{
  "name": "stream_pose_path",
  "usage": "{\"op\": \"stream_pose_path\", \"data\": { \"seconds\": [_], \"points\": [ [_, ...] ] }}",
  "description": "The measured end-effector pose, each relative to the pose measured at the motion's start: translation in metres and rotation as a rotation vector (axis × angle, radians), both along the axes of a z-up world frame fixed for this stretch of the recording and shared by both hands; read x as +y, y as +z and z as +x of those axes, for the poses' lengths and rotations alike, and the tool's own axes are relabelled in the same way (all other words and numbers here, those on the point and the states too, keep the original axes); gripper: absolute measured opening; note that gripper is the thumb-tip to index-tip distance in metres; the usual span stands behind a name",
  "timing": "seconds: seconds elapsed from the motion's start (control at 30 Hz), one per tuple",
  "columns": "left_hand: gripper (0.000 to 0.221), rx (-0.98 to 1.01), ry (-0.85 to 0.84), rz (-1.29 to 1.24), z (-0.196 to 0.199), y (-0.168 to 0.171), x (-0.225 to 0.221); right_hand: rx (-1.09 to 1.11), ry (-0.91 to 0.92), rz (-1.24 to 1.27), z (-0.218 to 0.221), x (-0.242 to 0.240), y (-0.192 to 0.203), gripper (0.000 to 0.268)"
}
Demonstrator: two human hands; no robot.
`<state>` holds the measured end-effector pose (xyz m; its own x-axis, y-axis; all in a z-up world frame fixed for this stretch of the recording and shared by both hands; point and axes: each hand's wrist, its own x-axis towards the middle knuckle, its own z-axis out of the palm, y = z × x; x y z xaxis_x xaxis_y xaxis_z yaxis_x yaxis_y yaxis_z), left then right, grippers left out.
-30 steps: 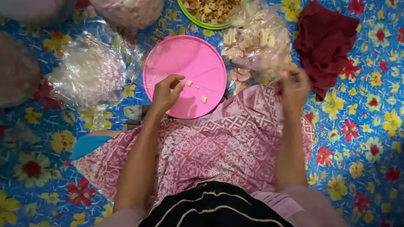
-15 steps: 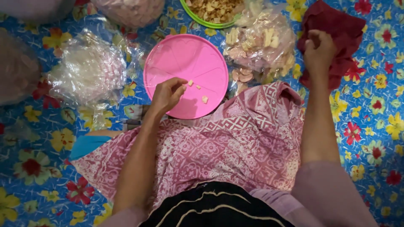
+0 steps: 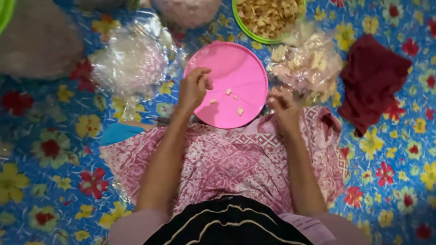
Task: Sorting small food items by hand and pouring more from a container onto a plate
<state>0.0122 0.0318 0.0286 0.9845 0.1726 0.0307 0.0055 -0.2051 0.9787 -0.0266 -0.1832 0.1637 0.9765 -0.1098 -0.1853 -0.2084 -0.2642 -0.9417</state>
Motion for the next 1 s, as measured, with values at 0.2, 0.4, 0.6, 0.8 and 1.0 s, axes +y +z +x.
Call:
{"op": "stream_pose_path", "data": {
  "seconds": [0.2,0.4,0.6,0.8,1.0],
  "points": [
    [0.03,0.043,-0.048,0.46,-0.004,-0.01,0.0,0.167,0.128,0.108,0.02,-0.046,-0.175,0.029],
    [0.03,-0.129,-0.007,0.376,-0.009,-0.018,-0.003,0.21,0.054,0.424,0.034,-0.058,-0.21,0.029],
    [0.028,-0.088,0.172,0.178,0.013,0.0,0.005,0.214,0.061,0.417,0.033,-0.059,-0.216,0.028],
    [0.064,0.155,0.556,-0.495,0.075,0.076,0.048,0.234,0.008,0.49,0.033,-0.048,-0.199,0.023],
    [0.114,0.321,0.624,-0.438,0.12,0.111,0.09,0.234,0.002,0.497,0.033,-0.046,-0.199,0.022]
  ]
}}
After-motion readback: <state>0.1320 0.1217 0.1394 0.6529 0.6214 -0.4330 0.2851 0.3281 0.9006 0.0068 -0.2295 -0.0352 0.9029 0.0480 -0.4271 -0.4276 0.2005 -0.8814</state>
